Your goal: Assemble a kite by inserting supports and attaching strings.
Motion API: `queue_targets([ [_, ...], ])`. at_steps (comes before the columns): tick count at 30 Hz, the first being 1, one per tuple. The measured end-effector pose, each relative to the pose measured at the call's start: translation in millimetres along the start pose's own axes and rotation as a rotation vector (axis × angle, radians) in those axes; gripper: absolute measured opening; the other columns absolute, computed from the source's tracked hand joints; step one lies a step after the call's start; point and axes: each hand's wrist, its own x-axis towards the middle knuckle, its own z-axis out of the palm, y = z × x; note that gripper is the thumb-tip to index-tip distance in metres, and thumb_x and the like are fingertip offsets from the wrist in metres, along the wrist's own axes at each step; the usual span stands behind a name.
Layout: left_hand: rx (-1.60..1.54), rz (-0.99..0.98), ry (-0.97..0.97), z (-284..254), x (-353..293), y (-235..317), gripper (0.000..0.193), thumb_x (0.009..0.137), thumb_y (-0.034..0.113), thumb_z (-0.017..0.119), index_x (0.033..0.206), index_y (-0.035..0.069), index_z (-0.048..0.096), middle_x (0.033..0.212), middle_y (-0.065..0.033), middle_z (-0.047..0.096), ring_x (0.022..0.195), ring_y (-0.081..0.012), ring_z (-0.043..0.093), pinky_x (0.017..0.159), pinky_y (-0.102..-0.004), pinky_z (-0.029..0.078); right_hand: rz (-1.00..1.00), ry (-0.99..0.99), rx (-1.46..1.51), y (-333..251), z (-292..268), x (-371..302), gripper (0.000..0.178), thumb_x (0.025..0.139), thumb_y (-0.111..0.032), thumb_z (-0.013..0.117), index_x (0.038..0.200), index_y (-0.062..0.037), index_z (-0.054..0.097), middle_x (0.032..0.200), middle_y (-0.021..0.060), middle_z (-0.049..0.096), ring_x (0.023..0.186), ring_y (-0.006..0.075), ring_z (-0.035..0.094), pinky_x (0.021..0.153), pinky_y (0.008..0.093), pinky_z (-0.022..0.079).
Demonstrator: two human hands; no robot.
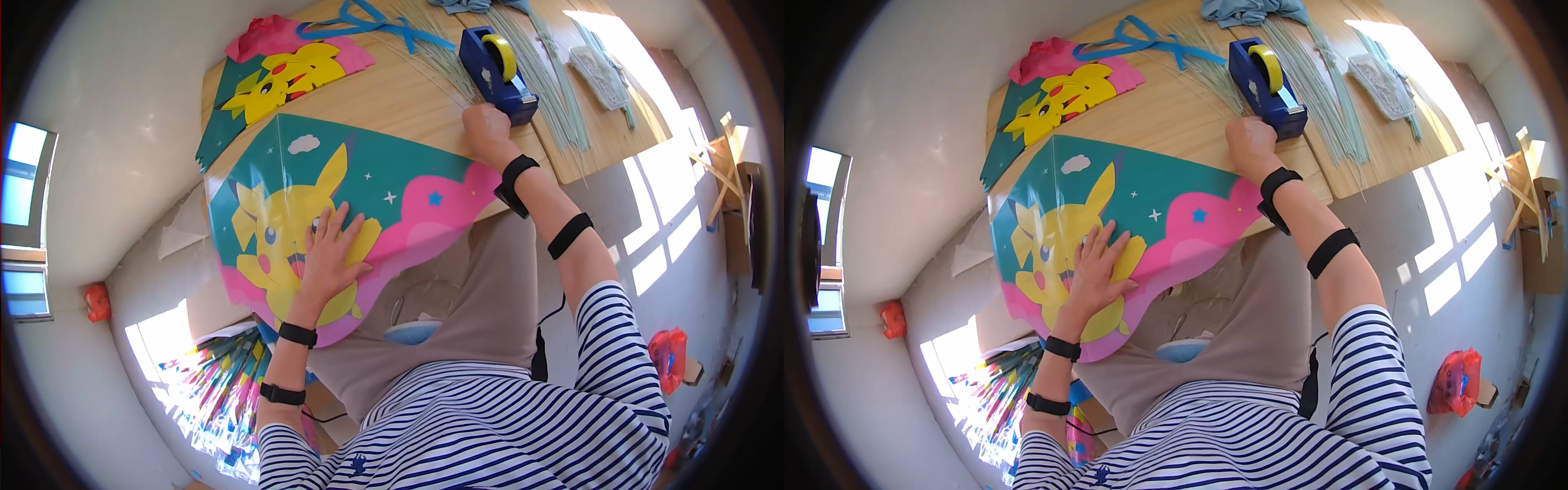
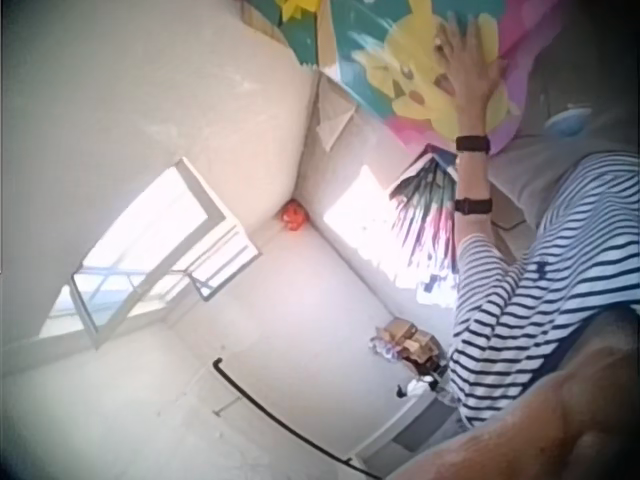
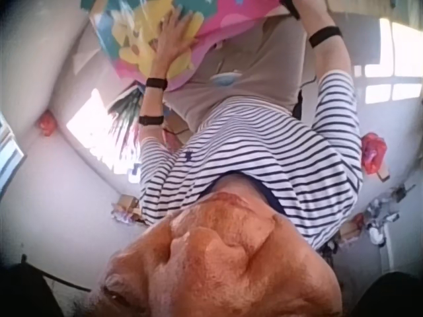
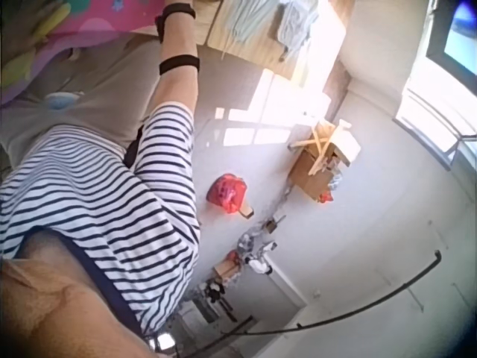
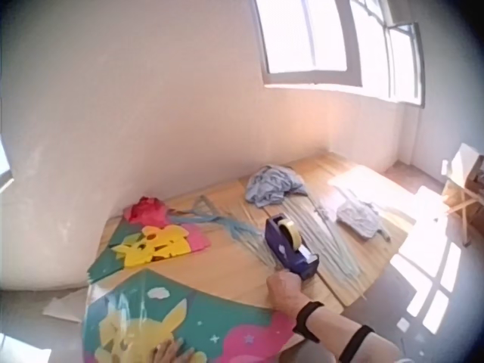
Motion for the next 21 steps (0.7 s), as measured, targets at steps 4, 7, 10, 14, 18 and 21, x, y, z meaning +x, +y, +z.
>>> queue_targets([
  [4, -0.033, -0.006, 0.047, -2, 4, 4, 0.085, 0.070, 0.029, 0.087, 0.145, 0.014, 0.051, 0.158, -0.0145, 0.037, 0.147, -0.0399, 0.030, 0.117, -0.0566, 0.026, -0.019, -0.013, 0.081, 13, -5, -1, 0.010, 0.079, -0.007, 0.069, 0.086, -0.0066, 0.077, 0.090, 0.0164, 0.074, 0.085, 0.0335, 0.074, 0.068, 0.0415, 0.060],
  [7, -0.160, -0.015, 0.167, 4, 4, -3, 0.074, 0.072, 0.027, 0.085, 0.137, 0.007, 0.057, 0.151, -0.0185, 0.045, 0.141, -0.0412, 0.038, 0.115, -0.0524, 0.032, -0.021, -0.014, 0.163, 12, -12, -8, 0.011, 0.080, -0.005, 0.065, 0.084, -0.0038, 0.075, 0.090, 0.0190, 0.073, 0.085, 0.0372, 0.073, 0.071, 0.0449, 0.060],
  [10, -0.337, -0.051, 0.247, 3, 11, 6, 0.061, 0.074, 0.023, 0.083, 0.128, 0.002, 0.062, 0.143, -0.0213, 0.052, 0.134, -0.0418, 0.046, 0.111, -0.0485, 0.038, -0.017, -0.010, 0.260, 20, -10, -15, 0.011, 0.082, -0.005, 0.062, 0.083, -0.0019, 0.073, 0.090, 0.0220, 0.072, 0.087, 0.0397, 0.072, 0.073, 0.0471, 0.059],
  [14, -0.296, -0.054, 0.261, 3, 18, 18, 0.054, 0.077, 0.018, 0.081, 0.126, 0.003, 0.064, 0.142, -0.0202, 0.055, 0.131, -0.0386, 0.051, 0.107, -0.0440, 0.044, 0.024, -0.033, 0.329, 16, -8, -16, 0.012, 0.080, -0.006, 0.063, 0.085, -0.0006, 0.073, 0.090, 0.0227, 0.072, 0.089, 0.0395, 0.072, 0.076, 0.0469, 0.059],
  [18, -0.328, -0.039, 0.266, 3, 22, 29, 0.051, 0.078, 0.016, 0.080, 0.124, 0.002, 0.064, 0.139, -0.0204, 0.057, 0.130, -0.0373, 0.052, 0.107, -0.0428, 0.044, 0.008, -0.076, 0.386, 22, -8, -7, 0.013, 0.079, -0.007, 0.062, 0.086, -0.0011, 0.072, 0.092, 0.0237, 0.072, 0.090, 0.0408, 0.072, 0.076, 0.0480, 0.059],
  [21, -0.417, -0.058, 0.271, -2, 30, 31, 0.048, 0.080, 0.013, 0.079, 0.124, 0.000, 0.063, 0.138, -0.0183, 0.058, 0.128, -0.0330, 0.054, 0.106, -0.0404, 0.045, -0.034, -0.067, 0.419, 25, -9, -6, 0.014, 0.077, -0.007, 0.061, 0.085, -0.0006, 0.071, 0.091, 0.0240, 0.072, 0.087, 0.0407, 0.071, 0.074, 0.0481, 0.058],
])
